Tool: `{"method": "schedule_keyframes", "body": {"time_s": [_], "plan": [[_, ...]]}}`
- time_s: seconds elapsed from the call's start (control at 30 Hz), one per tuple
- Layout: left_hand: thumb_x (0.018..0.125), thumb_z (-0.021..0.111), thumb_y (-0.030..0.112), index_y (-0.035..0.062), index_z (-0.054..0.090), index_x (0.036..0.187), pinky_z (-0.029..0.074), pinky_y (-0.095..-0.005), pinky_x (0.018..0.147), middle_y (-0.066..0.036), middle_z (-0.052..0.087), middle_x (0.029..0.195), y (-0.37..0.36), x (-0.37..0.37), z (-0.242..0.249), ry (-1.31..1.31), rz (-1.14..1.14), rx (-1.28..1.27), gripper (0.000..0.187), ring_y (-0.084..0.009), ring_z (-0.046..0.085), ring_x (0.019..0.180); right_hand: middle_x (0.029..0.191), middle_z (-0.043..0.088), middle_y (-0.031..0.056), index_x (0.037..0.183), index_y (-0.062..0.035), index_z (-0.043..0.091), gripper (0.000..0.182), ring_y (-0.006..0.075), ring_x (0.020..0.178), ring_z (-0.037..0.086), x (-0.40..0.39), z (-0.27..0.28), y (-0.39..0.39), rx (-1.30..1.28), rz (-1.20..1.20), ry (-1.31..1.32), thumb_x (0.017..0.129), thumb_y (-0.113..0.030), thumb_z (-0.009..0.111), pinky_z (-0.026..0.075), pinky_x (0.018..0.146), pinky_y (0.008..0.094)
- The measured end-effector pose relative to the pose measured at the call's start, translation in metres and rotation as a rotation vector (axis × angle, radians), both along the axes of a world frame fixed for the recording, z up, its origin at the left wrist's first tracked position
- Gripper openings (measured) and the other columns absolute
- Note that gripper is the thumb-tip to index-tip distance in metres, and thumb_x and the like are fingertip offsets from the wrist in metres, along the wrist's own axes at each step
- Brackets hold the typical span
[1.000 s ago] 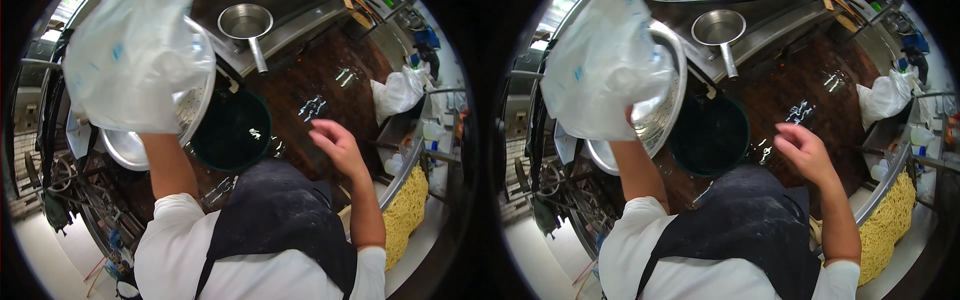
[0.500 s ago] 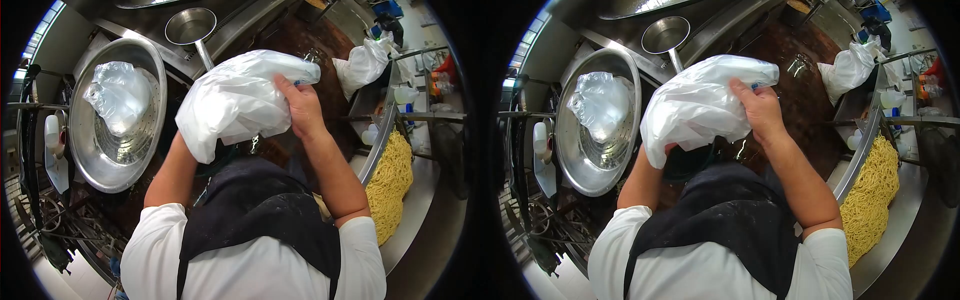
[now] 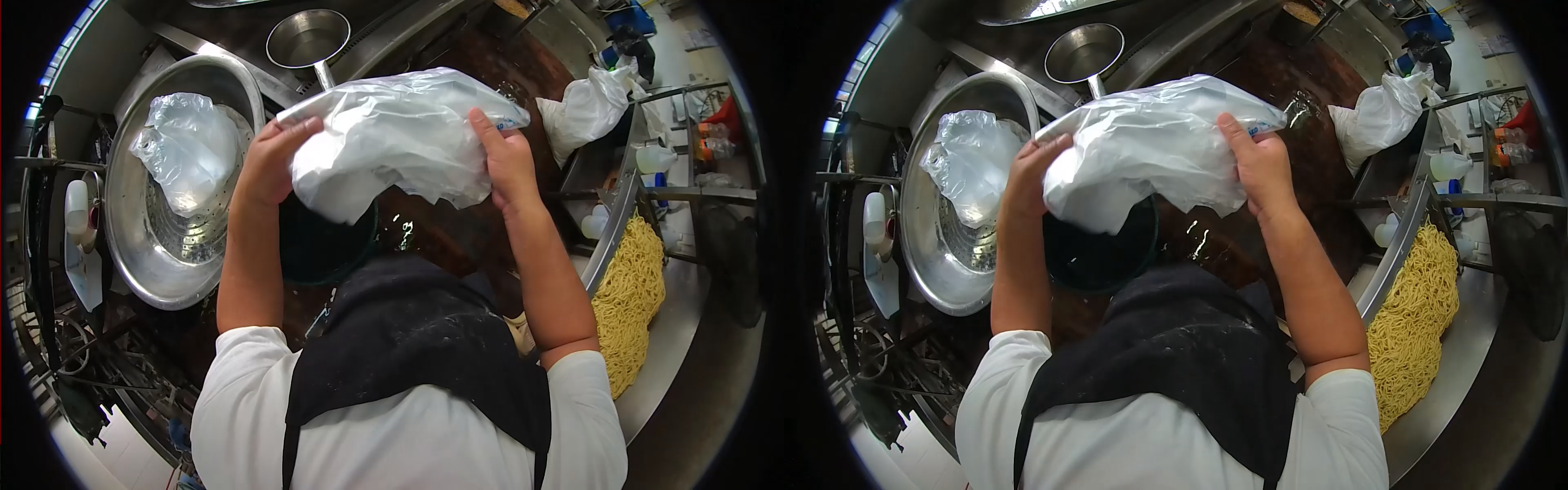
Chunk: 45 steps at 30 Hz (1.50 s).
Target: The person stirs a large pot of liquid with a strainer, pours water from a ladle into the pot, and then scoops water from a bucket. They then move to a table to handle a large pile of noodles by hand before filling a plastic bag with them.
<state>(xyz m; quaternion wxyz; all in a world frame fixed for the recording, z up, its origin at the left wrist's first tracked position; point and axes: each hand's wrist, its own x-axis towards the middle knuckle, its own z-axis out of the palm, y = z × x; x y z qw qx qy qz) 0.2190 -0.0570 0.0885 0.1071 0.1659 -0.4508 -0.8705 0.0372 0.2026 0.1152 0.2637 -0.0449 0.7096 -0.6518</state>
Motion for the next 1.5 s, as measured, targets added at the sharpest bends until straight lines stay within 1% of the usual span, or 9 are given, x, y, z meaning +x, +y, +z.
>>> {"method": "schedule_keyframes", "body": {"time_s": [0.33,0.6,0.9,1.0,1.17,1.23,1.33,1.4,1.5], "plan": [[0.09,0.068,0.044,-0.0027,0.064,0.118,0.058,-0.036,0.083,-0.015,0.07,0.105,-0.023,0.022,0.017,0.13,0.26,0.155,0.055,-0.0258,0.069,0.094,0.098,0.066,-0.0007,0.112,-0.0047,0.065,0.036,0.0083,0.083,0.059,-0.013,0.012,0.016,-0.153,-0.071,0.054,0.092,-0.034,0.074,0.047,0.078,0.0261],[0.09,0.07,0.023,-0.0001,0.065,0.117,0.054,-0.0278,0.076,-0.006,0.07,0.099,-0.121,0.132,0.033,-0.145,0.472,-0.281,0.036,-0.015,0.068,0.085,0.118,0.066,0.0144,0.127,0.003,0.056,0.046,0.0256,0.104,0.067,-0.078,0.023,0.101,-0.276,-0.179,-0.07,0.096,-0.03,0.066,0.053,0.093,0.0409],[0.084,0.076,0.027,0.0017,0.066,0.115,0.043,-0.0311,0.093,-0.003,0.067,0.106,-0.201,0.232,-0.029,-0.49,0.329,-0.307,0.041,-0.0129,0.058,0.1,0.123,0.063,0.0142,0.136,0.0031,0.05,0.048,0.0255,0.111,0.064,-0.044,0.04,0.069,-0.291,-0.056,0.122,0.097,-0.023,0.064,0.05,0.1,0.0406],[0.083,0.075,0.042,0.0067,0.07,0.111,0.044,-0.0266,0.063,-0.001,0.066,0.091,-0.248,0.271,-0.074,-0.93,0.409,-0.608,0.045,-0.0116,0.057,0.073,0.111,0.068,0.008,0.122,0.0011,0.061,0.031,0.016,0.103,0.065,-0.034,0.033,0.06,-0.106,0.129,0.29,0.095,-0.013,0.066,0.049,0.093,0.0295],[0.081,0.073,0.058,-0.0089,0.059,0.127,0.045,-0.0398,0.101,-0.024,0.062,0.129,-0.272,0.281,-0.1,-1.253,0.97,-1.339,0.083,-0.0347,0.057,0.123,0.11,0.071,0.006,0.12,0.002,0.066,0.033,0.0121,0.097,0.063,-0.009,0.05,0.03,-0.092,0.369,0.261,0.093,-0.016,0.067,0.047,0.09,0.0269],[0.087,0.069,0.053,-0.0062,0.061,0.125,0.049,-0.0405,0.097,-0.021,0.067,0.118,-0.227,0.24,-0.053,-0.95,1.121,-1.649,0.071,-0.0306,0.064,0.111,0.11,0.071,0.0064,0.121,0.0026,0.066,0.035,0.0123,0.096,0.063,-0.005,0.054,0.025,-0.162,0.391,0.185,0.091,-0.015,0.069,0.048,0.088,0.027],[0.094,0.064,0.045,-0.0025,0.064,0.122,0.053,-0.0379,0.087,-0.016,0.07,0.104,-0.143,0.157,0.006,-0.358,0.927,-0.901,0.055,-0.0226,0.068,0.094,0.109,0.07,0.0066,0.121,0.0022,0.066,0.038,0.0124,0.095,0.063,-0.011,0.056,0.027,-0.108,0.456,0.201,0.089,-0.016,0.071,0.049,0.086,0.0278],[0.101,0.053,0.035,0.0017,0.066,0.117,0.052,-0.0279,0.076,-0.009,0.07,0.094,-0.088,0.106,0.013,-0.056,0.344,-0.481,0.039,-0.0176,0.068,0.086,0.109,0.07,0.0065,0.121,0.0016,0.066,0.038,0.0124,0.096,0.063,-0.008,0.067,0.022,-0.029,0.508,0.225,0.088,-0.017,0.072,0.049,0.086,0.0281],[0.093,0.068,0.029,0.0022,0.063,0.126,0.05,-0.027,0.084,-0.009,0.067,0.11,0.001,0.025,0.022,-0.071,-0.116,-0.583,0.043,-0.0146,0.064,0.103,0.107,0.07,0.0051,0.121,-0.0003,0.067,0.039,0.0118,0.095,0.063,-0.011,0.078,0.02,0.06,0.608,0.319,0.088,-0.019,0.074,0.05,0.086,0.0282]]}}
